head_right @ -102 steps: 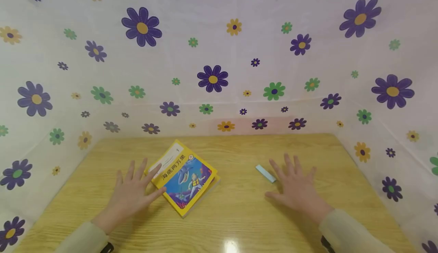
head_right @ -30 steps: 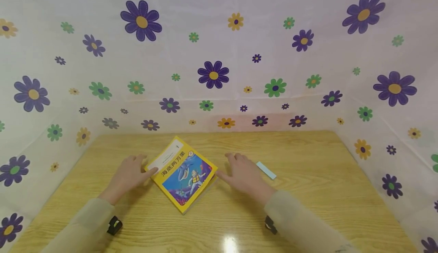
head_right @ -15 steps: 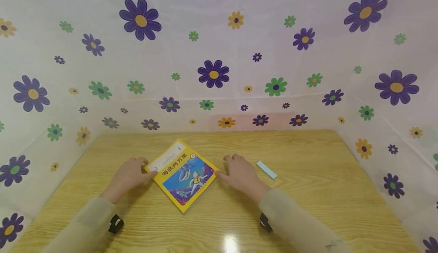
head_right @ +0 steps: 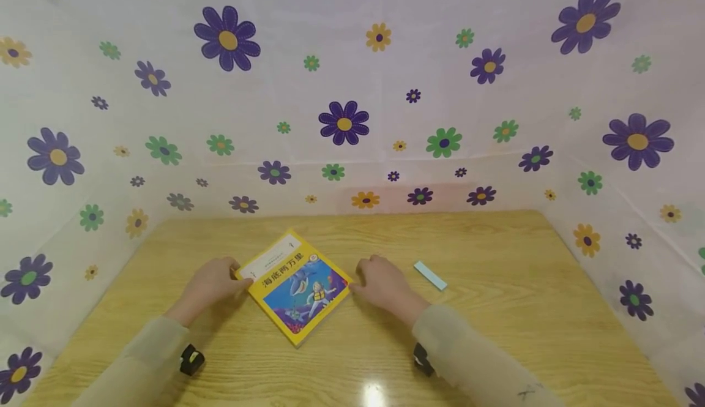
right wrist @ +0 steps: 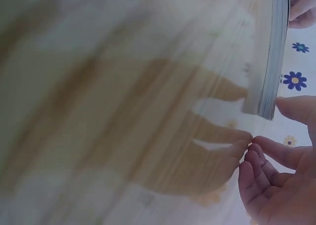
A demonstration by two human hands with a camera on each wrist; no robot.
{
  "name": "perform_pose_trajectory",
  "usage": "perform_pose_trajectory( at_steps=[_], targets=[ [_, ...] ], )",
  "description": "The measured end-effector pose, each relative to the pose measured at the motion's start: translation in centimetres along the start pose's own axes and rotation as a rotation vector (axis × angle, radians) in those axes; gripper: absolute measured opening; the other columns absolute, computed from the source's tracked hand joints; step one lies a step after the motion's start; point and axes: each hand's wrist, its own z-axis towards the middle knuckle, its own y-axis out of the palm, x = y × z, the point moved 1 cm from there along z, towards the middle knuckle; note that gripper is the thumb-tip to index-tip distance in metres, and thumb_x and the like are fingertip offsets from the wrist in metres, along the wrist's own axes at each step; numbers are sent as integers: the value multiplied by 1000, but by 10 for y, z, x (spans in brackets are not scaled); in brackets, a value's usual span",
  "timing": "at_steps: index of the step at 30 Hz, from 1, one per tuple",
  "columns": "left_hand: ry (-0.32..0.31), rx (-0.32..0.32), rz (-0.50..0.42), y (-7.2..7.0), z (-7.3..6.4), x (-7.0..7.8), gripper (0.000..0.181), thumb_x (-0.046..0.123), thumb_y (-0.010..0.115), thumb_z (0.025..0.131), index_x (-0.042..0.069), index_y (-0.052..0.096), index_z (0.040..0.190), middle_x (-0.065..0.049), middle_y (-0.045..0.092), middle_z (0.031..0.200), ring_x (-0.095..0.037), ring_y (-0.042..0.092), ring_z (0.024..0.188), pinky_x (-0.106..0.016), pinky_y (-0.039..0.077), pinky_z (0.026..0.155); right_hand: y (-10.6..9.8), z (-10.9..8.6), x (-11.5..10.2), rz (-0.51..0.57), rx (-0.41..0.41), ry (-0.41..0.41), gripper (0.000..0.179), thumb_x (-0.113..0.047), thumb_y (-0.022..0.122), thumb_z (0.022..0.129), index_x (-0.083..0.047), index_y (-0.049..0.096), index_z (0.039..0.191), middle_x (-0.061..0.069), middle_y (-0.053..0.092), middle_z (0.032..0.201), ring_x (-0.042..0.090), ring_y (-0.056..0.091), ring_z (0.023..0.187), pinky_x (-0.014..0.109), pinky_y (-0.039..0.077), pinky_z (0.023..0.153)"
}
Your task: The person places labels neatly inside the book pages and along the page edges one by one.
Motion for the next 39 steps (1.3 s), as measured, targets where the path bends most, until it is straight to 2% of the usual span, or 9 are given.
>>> perform_pose_trajectory(
  at_steps=[3, 10, 14, 21, 28, 34, 39],
  targets=[
    [-4, -13, -18, 1, 1, -2, 51, 32, 77, 96, -9, 65, 124, -16, 67, 100, -27, 59, 89, -34, 48, 74, 3, 1, -2, 33, -11, 6, 33, -27, 80, 95, -4, 74, 118, 7, 69, 100, 19, 63, 89, 39, 61, 85],
    [-6, -17, -64, -2, -4, -4, 52, 32, 78, 95, -6, 63, 128, -26, 70, 121, -31, 61, 96, -45, 57, 85, 5, 4, -14, 84, -29, 19, 13, -13, 78, 95, -5, 78, 105, 3, 68, 91, 14, 57, 81, 33, 57, 77],
    [-9, -17, -81, -6, -6, -2, 51, 31, 78, 95, -5, 63, 128, -27, 70, 123, -32, 62, 96, -44, 57, 85, 3, 3, -20, 105, -22, 57, 8, -10, 79, 94, -5, 78, 101, 3, 69, 89, 14, 57, 79, 32, 57, 76],
    [-14, -17, -121, -8, -8, 1, 52, 30, 78, 95, -6, 62, 128, -27, 69, 122, -32, 63, 98, -43, 59, 84, -2, 1, -25, 138, -35, 138, 10, -12, 81, 93, -6, 76, 98, 2, 68, 86, 15, 56, 77, 30, 53, 71],
    [-41, -18, -179, -7, -7, -1, 51, 27, 81, 93, -9, 64, 126, -21, 68, 111, -28, 59, 93, -31, 53, 76, -1, 4, -24, 193, -73, 213, 18, -16, 82, 93, -3, 77, 105, 5, 72, 94, 16, 60, 82, 31, 59, 77],
    [-27, -6, -209, -5, -2, -6, 52, 25, 82, 92, -11, 66, 126, -24, 69, 116, -30, 60, 96, -37, 56, 82, -2, 4, -22, 249, -84, 214, 17, -12, 83, 91, -3, 77, 104, 5, 71, 94, 17, 60, 81, 27, 56, 71],
    [-21, -2, -260, -5, 1, -10, 52, 23, 81, 92, -12, 65, 127, -27, 69, 121, -33, 62, 102, -44, 58, 90, -4, 3, -20, 342, -80, 202, 17, -9, 83, 89, -2, 76, 103, 7, 72, 95, 17, 62, 84, 27, 57, 73]
  ],
)
